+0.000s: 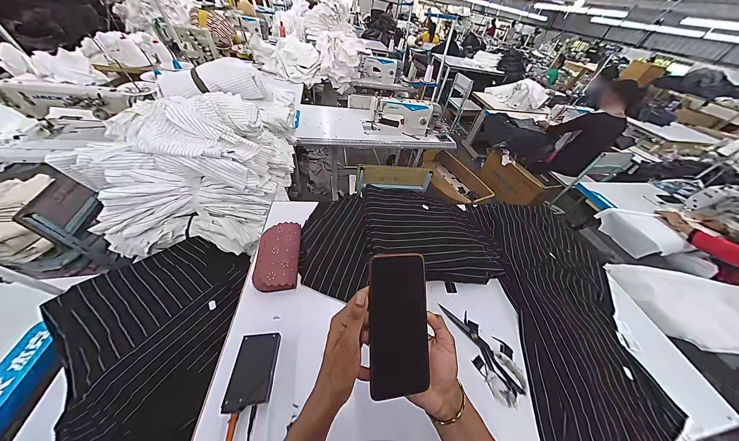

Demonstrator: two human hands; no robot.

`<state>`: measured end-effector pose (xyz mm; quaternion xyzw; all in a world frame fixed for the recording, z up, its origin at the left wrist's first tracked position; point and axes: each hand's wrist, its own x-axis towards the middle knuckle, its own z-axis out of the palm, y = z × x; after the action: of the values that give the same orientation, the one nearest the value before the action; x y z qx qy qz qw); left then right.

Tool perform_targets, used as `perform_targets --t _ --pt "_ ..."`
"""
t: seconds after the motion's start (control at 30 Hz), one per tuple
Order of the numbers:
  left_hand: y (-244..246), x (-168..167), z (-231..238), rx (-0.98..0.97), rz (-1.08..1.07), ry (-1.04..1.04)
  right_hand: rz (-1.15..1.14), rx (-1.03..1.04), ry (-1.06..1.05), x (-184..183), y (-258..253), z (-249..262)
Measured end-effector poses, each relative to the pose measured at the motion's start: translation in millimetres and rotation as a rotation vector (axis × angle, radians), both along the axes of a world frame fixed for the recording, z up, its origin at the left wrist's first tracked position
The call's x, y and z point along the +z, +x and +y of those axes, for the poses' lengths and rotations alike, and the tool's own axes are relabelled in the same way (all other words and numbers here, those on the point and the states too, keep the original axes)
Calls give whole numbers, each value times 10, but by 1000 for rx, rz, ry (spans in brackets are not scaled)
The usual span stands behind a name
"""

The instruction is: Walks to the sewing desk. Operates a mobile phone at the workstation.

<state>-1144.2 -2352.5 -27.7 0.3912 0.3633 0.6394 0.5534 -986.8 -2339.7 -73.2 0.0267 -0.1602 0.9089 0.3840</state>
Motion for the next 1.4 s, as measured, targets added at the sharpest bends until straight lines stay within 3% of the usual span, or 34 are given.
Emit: perform_targets --t 0.2,0.33,0.57,0.73,0.83,1.4 --pt "299 77 -358 108 -85 -11 -96 -347 77 168 92 -449" --pt "381 58 -497 212 -81 -5 -535 -612 171 269 111 -620" --pt "366 22 -619 233 -94 -5 -827 -555 519 351 221 -768" --pt "363 -15 -617 257 -84 -8 -998 -643 389 436 104 -708" --pt "363 -53 -587 275 -92 -11 -1013 -689 335 433 73 -672" --pt "372 -37 -519 382 -156 -23 -885 -662 461 317 131 -627"
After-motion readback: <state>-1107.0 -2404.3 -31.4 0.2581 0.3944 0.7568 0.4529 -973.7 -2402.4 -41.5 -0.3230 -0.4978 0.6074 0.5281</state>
